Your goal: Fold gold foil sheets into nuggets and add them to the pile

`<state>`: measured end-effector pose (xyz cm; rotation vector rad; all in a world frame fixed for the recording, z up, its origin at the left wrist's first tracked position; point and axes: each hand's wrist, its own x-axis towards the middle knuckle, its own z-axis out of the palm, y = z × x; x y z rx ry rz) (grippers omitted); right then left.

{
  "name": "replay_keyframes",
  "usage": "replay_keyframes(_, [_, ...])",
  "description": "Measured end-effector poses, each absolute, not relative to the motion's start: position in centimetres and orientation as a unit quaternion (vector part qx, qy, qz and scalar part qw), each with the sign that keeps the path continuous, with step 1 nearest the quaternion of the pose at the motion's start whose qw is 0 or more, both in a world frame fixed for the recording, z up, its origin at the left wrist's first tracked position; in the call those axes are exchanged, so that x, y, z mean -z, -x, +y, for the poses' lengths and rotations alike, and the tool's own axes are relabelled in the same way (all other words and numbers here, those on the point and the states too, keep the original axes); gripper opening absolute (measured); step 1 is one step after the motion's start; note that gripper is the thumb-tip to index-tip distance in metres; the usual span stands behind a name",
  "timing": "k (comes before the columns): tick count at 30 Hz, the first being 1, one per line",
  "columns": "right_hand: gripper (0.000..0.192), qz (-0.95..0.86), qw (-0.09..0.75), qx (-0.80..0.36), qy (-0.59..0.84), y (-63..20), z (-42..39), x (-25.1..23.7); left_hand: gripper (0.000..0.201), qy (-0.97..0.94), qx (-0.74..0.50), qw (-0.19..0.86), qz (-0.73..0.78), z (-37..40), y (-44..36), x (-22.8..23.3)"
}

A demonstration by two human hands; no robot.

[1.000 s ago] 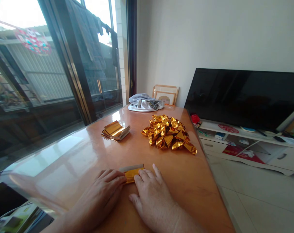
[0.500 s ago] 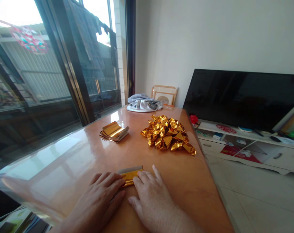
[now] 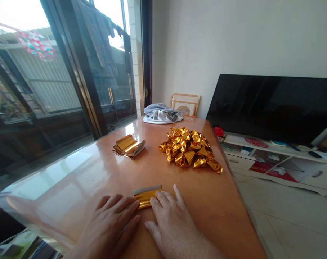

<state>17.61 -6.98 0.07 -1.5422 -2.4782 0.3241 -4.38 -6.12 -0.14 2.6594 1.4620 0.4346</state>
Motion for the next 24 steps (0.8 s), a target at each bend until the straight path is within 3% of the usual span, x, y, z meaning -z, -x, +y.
replay_keyframes(15, [0.054, -0.834, 0.113, -0.124, 0.525, -17.6, -6.9, -0.5, 0.024, -0.862, -0.135, 0.077, 0.483, -5.6, 4.0, -0.5])
replay_keyframes(24, [0.022, -0.830, 0.155, -0.119, 0.522, -17.7, -5.9, -1.0, 0.028, -0.872, -0.120, 0.039, 0.473, -4.2, 3.6, -1.0])
